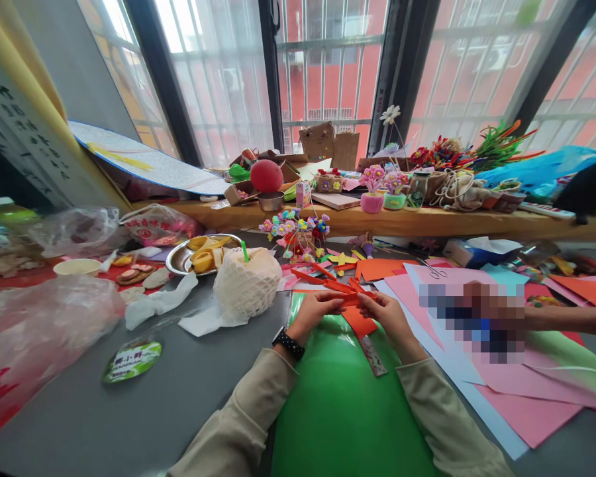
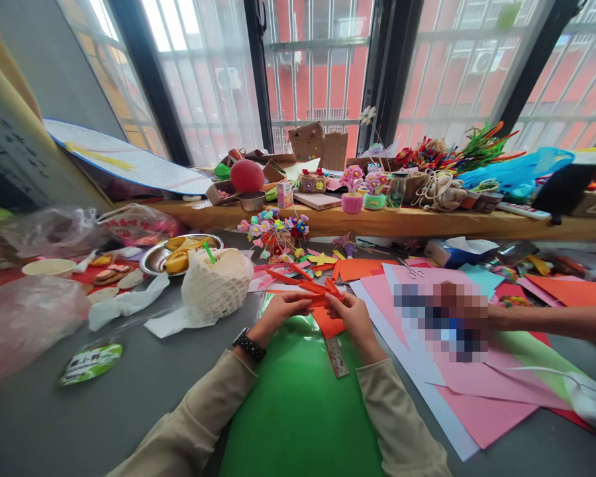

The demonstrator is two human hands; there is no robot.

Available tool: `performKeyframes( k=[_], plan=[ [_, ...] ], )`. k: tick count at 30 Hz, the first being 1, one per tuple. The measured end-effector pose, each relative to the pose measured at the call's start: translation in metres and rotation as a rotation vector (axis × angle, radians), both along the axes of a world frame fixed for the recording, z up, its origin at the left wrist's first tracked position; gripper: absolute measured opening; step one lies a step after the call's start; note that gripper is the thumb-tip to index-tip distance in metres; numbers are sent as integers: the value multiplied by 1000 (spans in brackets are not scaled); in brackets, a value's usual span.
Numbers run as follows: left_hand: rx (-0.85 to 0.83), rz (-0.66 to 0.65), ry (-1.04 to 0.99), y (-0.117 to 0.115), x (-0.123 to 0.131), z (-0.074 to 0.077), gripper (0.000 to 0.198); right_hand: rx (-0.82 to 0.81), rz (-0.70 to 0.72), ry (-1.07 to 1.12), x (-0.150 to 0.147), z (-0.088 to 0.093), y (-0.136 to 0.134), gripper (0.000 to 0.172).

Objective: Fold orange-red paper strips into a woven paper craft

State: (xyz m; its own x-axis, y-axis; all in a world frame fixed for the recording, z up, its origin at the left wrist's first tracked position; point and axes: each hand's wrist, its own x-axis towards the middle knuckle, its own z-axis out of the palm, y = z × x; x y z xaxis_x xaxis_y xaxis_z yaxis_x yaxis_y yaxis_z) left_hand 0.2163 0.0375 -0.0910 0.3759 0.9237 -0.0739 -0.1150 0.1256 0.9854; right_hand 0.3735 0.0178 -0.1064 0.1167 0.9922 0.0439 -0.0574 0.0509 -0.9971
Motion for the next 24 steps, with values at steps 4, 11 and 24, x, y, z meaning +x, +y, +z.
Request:
performKeyframes(
  k=[4, 11, 24],
  plan=[
    [-4, -21, 27, 1, -2, 0, 38, 10, 34, 20, 2, 1, 0, 27],
    [-4, 66, 24, 0, 3, -3, 33, 22, 17, 15, 1, 2, 0, 26],
    [-15, 16, -7, -1, 5, -1, 36, 32, -47, 3, 1, 3, -2, 28]
  ],
)
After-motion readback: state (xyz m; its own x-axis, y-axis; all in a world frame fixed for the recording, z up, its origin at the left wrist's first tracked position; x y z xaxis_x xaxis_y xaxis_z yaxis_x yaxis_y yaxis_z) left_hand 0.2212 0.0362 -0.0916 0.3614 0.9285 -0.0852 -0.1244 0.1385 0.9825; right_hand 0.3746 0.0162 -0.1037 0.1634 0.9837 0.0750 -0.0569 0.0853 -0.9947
